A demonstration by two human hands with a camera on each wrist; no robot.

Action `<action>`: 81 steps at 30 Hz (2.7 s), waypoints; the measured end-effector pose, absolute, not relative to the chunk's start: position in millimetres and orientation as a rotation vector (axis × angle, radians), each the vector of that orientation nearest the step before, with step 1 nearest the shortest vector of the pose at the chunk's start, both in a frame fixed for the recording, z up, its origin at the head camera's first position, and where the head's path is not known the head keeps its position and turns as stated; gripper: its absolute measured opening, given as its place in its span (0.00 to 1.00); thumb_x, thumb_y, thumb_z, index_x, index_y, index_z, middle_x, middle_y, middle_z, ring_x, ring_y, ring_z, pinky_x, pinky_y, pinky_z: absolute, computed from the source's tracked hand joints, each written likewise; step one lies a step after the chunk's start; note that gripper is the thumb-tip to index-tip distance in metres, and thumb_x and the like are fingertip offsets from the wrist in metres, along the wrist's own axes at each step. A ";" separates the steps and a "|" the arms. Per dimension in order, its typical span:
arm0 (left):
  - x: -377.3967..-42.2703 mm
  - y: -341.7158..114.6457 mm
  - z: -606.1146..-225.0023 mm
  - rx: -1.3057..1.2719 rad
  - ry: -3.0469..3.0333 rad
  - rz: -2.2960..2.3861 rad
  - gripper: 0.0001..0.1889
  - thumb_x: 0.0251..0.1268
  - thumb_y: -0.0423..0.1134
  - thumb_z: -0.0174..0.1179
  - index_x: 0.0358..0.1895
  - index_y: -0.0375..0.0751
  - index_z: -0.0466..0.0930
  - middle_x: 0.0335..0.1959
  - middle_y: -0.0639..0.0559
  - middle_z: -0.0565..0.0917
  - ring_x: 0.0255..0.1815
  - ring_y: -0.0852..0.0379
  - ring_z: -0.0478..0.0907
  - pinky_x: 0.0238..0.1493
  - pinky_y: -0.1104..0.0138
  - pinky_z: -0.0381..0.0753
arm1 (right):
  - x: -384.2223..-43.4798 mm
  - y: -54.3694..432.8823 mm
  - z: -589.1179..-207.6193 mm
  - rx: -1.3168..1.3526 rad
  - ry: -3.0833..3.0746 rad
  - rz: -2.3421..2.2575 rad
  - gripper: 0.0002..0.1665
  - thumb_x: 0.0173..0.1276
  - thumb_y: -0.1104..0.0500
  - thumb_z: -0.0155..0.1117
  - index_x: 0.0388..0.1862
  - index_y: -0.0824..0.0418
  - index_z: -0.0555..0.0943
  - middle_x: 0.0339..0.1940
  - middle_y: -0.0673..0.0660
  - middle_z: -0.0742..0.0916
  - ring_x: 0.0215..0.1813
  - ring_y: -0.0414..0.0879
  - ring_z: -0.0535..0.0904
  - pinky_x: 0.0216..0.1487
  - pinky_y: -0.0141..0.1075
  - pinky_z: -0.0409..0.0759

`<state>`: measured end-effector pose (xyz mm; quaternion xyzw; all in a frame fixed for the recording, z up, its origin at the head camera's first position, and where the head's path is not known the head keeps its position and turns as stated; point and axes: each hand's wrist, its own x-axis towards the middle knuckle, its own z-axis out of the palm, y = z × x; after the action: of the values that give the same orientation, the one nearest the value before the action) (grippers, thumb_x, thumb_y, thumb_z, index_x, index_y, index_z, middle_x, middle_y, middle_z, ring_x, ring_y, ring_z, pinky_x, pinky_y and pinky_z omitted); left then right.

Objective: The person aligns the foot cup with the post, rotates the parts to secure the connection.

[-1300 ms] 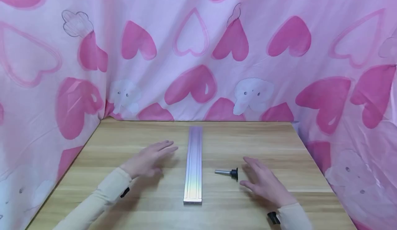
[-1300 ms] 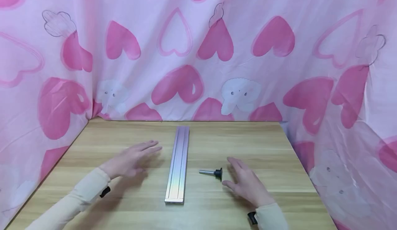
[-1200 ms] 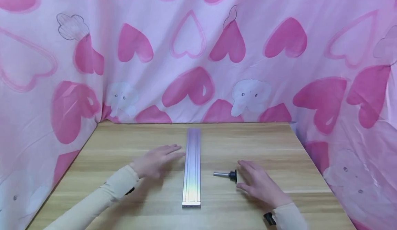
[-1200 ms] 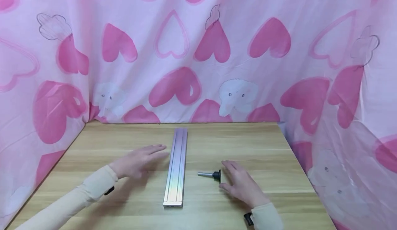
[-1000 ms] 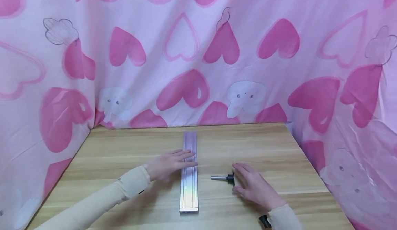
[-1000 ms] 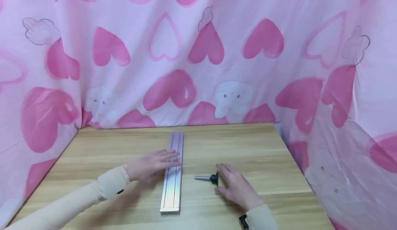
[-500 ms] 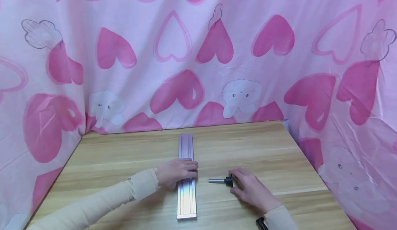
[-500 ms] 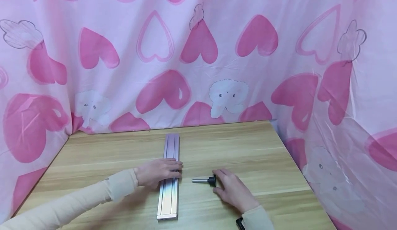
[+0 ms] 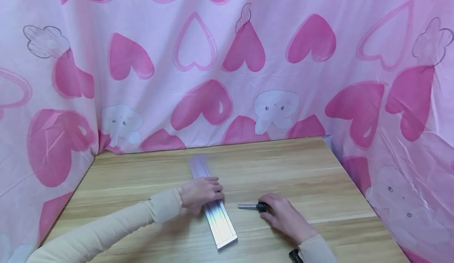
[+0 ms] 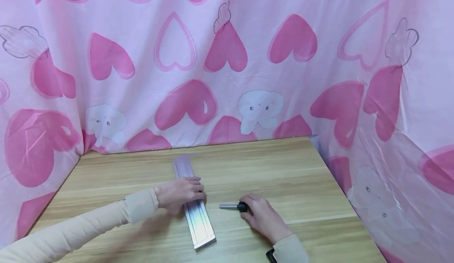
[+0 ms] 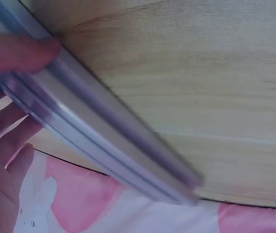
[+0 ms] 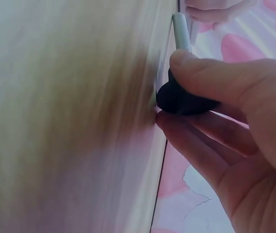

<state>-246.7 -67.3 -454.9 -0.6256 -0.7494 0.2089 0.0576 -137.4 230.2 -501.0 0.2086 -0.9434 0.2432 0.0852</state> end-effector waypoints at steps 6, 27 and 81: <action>-250.2 -82.5 -451.5 -1.856 -2.384 0.561 0.36 0.29 0.48 0.75 0.55 0.55 0.80 0.43 0.61 0.81 0.47 0.61 0.80 0.63 0.66 0.77 | -143.3 229.8 -505.8 0.649 -2.734 0.735 0.20 0.54 0.62 0.79 0.47 0.61 0.85 0.44 0.54 0.89 0.46 0.46 0.86 0.49 0.40 0.85; -244.1 -131.5 -413.8 -1.509 -2.720 0.085 0.29 0.36 0.49 0.76 0.46 0.41 0.82 0.41 0.51 0.83 0.38 0.57 0.80 0.46 0.62 0.86 | -166.1 257.3 -473.3 0.553 -2.648 1.002 0.27 0.58 0.65 0.76 0.58 0.66 0.83 0.53 0.61 0.89 0.51 0.53 0.88 0.53 0.44 0.84; -219.1 -139.7 -379.1 -1.271 -2.775 -0.095 0.27 0.37 0.50 0.76 0.43 0.40 0.83 0.36 0.52 0.83 0.31 0.60 0.76 0.39 0.63 0.85 | -191.3 235.3 -453.2 0.580 -2.652 1.953 0.23 0.81 0.50 0.49 0.50 0.67 0.83 0.36 0.65 0.89 0.35 0.54 0.86 0.39 0.45 0.86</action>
<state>-219.1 -139.7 -379.1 -0.4159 -0.9078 -0.0312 0.0439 -191.3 235.3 -453.2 0.1724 -0.7889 0.5811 -0.1012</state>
